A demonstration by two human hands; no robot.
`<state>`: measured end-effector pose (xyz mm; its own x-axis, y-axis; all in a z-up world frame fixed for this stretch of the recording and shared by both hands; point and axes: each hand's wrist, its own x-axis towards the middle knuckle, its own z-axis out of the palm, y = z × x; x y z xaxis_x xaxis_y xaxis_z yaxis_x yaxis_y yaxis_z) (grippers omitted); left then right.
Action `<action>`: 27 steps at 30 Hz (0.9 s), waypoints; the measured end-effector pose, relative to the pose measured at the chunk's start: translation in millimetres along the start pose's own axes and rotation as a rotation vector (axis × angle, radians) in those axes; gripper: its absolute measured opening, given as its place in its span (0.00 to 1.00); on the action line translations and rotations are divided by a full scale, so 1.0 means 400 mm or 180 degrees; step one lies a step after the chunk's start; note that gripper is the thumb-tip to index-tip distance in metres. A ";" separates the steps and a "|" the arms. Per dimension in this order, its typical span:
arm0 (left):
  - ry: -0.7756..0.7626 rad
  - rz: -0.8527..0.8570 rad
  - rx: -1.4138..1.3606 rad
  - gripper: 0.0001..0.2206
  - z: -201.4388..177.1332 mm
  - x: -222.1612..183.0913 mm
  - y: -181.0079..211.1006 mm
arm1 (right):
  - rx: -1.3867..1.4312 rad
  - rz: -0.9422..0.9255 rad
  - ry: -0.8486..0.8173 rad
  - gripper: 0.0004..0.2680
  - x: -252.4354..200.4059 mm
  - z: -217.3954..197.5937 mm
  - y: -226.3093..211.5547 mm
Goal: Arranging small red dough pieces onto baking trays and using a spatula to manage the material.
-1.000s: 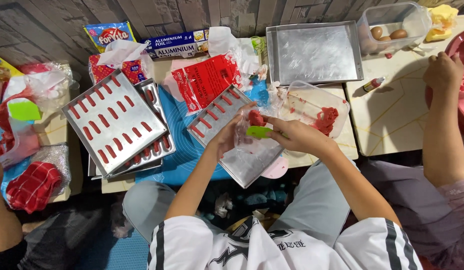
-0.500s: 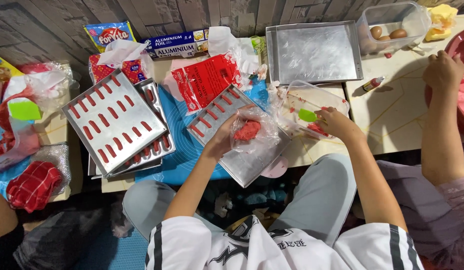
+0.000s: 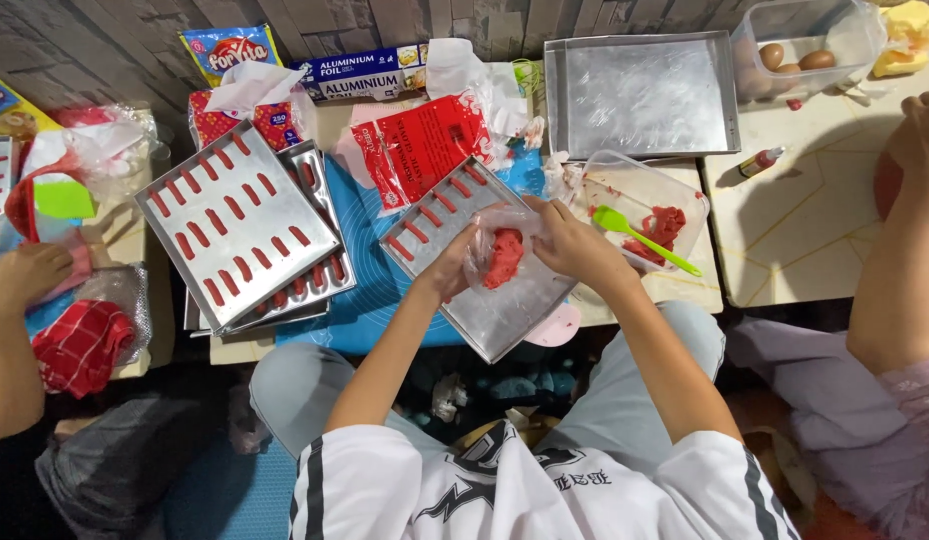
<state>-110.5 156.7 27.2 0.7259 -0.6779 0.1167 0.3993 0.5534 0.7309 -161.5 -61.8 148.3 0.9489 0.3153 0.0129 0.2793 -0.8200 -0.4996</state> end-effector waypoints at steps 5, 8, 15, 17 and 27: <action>0.1039 -0.1447 0.0032 0.48 0.020 -0.020 -0.026 | -0.0141 0.0443 0.0019 0.08 0.058 0.069 0.102; 0.1000 -0.1735 0.0667 0.48 0.238 -0.051 0.125 | 0.0319 0.0752 0.0041 0.08 0.059 0.083 0.110; 0.1393 -0.1685 0.1144 0.45 0.075 -0.018 0.108 | 0.0728 0.0762 -0.0206 0.11 0.028 0.039 0.065; 0.0527 -0.1040 0.2377 0.28 0.140 -0.036 0.194 | 0.0708 0.0777 -0.0548 0.12 0.020 0.020 0.044; -0.0545 0.0010 0.3194 0.24 0.225 0.081 0.433 | 0.1556 0.0347 0.0019 0.13 0.016 -0.097 0.013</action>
<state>-68.3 187.2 218.2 0.6046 -0.7809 0.1567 -0.3138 -0.0527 0.9480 -148.4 -82.6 179.2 0.9700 0.2363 -0.0578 0.0782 -0.5279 -0.8457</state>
